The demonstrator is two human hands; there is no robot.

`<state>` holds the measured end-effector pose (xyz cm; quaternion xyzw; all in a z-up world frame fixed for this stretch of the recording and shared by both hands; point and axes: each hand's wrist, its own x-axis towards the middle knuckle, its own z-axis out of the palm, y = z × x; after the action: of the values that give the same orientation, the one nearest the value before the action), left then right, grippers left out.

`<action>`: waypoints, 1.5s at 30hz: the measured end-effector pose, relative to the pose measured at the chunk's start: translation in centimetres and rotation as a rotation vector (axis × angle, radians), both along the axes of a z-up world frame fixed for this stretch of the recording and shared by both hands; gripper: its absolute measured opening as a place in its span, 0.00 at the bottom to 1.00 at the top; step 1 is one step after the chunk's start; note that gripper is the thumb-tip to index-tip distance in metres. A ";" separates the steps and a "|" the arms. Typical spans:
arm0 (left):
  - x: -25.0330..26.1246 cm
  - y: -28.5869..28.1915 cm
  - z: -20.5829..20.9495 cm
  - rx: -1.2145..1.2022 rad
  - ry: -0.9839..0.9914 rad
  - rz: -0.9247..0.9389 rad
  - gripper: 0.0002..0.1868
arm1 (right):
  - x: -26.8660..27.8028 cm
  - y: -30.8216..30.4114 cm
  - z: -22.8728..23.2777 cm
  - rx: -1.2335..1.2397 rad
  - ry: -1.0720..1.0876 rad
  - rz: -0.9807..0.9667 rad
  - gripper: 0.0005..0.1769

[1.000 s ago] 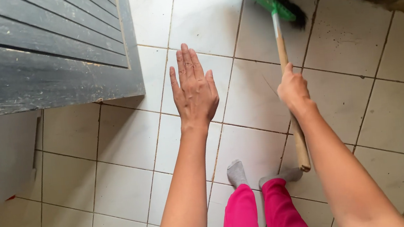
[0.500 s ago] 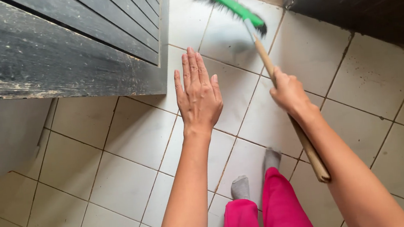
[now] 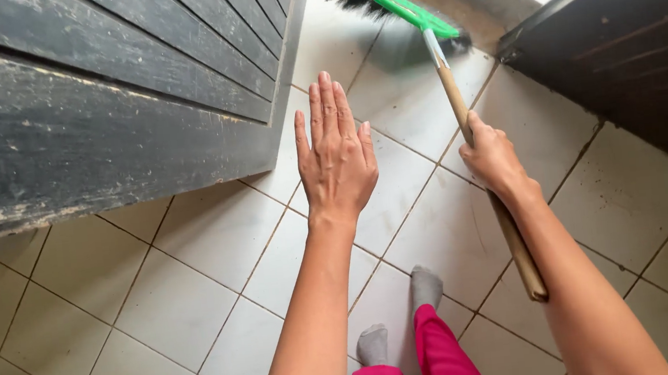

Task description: Sweep the tiled floor with a broom.

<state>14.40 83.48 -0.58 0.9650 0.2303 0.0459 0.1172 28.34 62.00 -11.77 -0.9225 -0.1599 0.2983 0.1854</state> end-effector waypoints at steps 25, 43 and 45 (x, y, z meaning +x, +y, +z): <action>5.0 5.8 1.1 0.011 0.003 0.138 0.36 | 10.1 14.5 -6.0 -0.096 -0.074 0.022 0.26; 8.3 10.1 1.5 0.023 -0.070 0.033 0.35 | 3.9 14.6 -3.6 0.318 0.303 -0.436 0.38; 9.6 11.7 1.2 -0.004 -0.064 0.005 0.37 | 3.3 16.4 -4.8 0.289 0.129 -0.373 0.37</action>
<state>24.02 95.13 0.58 0.9622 0.2289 0.0767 0.1263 31.63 78.39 -16.59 -0.8790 -0.0158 0.2913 0.3771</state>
